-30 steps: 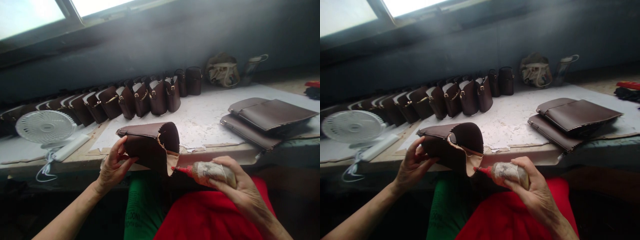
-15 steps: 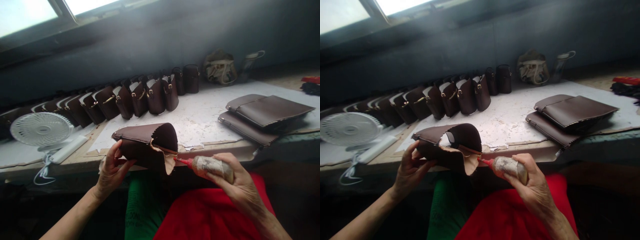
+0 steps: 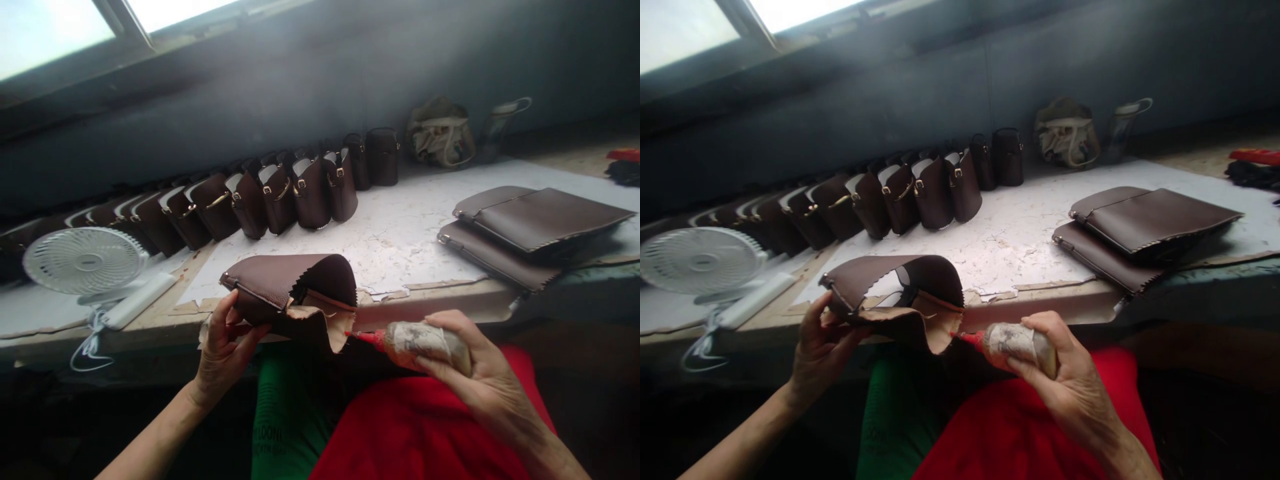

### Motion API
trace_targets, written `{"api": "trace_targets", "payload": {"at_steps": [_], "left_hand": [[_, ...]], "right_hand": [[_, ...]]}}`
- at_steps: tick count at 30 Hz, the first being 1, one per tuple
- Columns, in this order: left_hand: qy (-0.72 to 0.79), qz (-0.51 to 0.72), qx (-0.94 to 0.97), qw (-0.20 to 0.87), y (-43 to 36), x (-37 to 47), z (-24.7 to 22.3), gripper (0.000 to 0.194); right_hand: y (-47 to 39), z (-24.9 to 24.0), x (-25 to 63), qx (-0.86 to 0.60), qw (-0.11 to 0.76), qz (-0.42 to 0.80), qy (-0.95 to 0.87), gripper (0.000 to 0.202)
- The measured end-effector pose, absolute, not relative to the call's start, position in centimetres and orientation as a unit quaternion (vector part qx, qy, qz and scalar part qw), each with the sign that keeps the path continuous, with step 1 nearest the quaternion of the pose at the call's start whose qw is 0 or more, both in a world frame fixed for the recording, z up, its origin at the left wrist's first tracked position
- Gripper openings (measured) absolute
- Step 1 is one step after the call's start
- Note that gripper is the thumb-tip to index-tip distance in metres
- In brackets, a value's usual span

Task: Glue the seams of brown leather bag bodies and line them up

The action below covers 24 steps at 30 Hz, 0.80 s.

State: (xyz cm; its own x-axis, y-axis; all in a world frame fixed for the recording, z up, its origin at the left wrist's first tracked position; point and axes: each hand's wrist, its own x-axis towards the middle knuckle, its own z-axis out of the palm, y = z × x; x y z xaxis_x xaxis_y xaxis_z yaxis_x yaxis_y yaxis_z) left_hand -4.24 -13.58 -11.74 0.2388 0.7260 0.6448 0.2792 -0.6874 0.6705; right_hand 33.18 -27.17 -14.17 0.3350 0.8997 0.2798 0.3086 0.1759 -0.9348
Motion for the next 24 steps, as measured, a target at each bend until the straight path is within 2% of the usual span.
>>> {"api": "trace_targets", "payload": {"at_steps": [5, 11, 15, 18, 21, 24], "left_hand": [[0.332, 0.527, 0.756, 0.201, -13.5, -4.2, -11.8, 0.088], [0.316, 0.538, 0.765, 0.160, -13.9, -4.0, -12.3, 0.087], [0.320, 0.548, 0.769, 0.081, -14.2, -3.7, -12.4, 0.084], [0.314, 0.554, 0.771, 0.023, -14.4, -3.4, -12.3, 0.077], [0.325, 0.552, 0.767, 0.026, -14.8, -3.1, -12.1, 0.080], [0.336, 0.568, 0.750, 0.048, -15.1, -2.9, -12.1, 0.075]], "right_hand": [[-27.6, -13.9, 33.0, -0.599, 0.576, 0.248, -0.498, 0.032], [-28.5, -14.2, 32.7, -0.594, 0.546, 0.288, -0.516, 0.034], [-28.6, -14.2, 32.8, -0.596, 0.540, 0.211, -0.556, 0.031], [-28.9, -14.1, 32.7, -0.594, 0.528, 0.215, -0.567, 0.030], [-29.2, -14.0, 32.4, -0.586, 0.537, 0.253, -0.552, 0.034], [-29.3, -13.9, 32.2, -0.616, 0.545, 0.231, -0.520, 0.033]]}}
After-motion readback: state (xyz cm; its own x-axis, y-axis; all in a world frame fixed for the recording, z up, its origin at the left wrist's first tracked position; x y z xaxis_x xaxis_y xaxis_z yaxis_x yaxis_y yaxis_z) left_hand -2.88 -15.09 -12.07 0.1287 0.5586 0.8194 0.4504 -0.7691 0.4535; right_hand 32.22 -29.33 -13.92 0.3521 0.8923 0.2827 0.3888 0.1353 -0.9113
